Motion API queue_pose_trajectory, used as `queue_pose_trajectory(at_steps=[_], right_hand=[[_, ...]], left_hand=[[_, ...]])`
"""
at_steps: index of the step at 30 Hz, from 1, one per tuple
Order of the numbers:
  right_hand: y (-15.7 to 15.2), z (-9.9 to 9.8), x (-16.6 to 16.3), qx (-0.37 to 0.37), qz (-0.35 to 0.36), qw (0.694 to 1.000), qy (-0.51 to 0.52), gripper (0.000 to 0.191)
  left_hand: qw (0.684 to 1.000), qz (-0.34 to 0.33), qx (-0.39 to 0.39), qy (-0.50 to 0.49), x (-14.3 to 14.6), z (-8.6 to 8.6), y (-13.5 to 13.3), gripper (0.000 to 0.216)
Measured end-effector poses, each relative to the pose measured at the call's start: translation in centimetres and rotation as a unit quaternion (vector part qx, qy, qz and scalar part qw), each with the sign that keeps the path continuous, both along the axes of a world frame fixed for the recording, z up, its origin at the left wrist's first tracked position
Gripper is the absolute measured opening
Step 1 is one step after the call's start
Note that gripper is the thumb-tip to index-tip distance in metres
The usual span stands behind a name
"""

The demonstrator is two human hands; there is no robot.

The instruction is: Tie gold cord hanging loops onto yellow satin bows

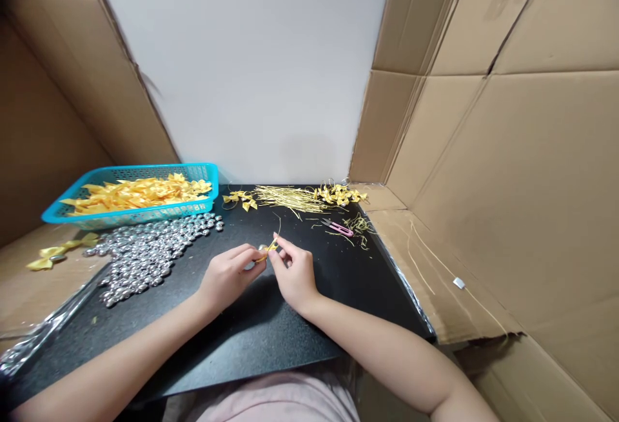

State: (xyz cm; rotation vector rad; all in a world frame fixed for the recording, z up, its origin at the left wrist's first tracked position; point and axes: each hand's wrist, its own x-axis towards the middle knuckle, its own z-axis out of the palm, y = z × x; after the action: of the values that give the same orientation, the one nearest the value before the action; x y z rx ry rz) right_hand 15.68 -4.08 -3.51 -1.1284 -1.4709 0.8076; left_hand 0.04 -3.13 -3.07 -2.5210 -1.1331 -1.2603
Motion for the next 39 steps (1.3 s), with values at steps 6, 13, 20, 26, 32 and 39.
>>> queue_pose_trajectory(at_steps=[6,13,20,26,32,39], right_hand=[[0.7,0.0,0.1,-0.084,0.025,0.993,0.075,0.036],[1.2,0.5,0.5,-0.081,0.034,0.992,0.089,0.032],[1.1,0.4,0.8,-0.050,0.011,0.996,0.070,0.022],[1.0,0.6,0.9,-0.078,0.017,0.995,0.057,0.022],[1.2,1.2,1.0,-0.131,0.070,0.984,0.101,0.033],[0.8,1.6,0.7,-0.143,0.153,0.963,0.167,0.035]], left_hand=[[0.995,-0.003,0.063,0.083,0.1,-0.1,-0.2,0.022],[0.994,0.010,0.059,0.093,0.1,-0.2,-0.2,0.022],[0.998,0.013,0.022,0.061,-0.1,-0.3,0.1,0.020],[0.998,-0.028,-0.021,0.047,-0.1,0.0,-0.2,0.021],[0.987,-0.058,-0.146,-0.040,0.3,0.5,-0.4,0.016],[0.881,-0.023,-0.397,-0.256,0.6,1.5,-0.2,0.015]])
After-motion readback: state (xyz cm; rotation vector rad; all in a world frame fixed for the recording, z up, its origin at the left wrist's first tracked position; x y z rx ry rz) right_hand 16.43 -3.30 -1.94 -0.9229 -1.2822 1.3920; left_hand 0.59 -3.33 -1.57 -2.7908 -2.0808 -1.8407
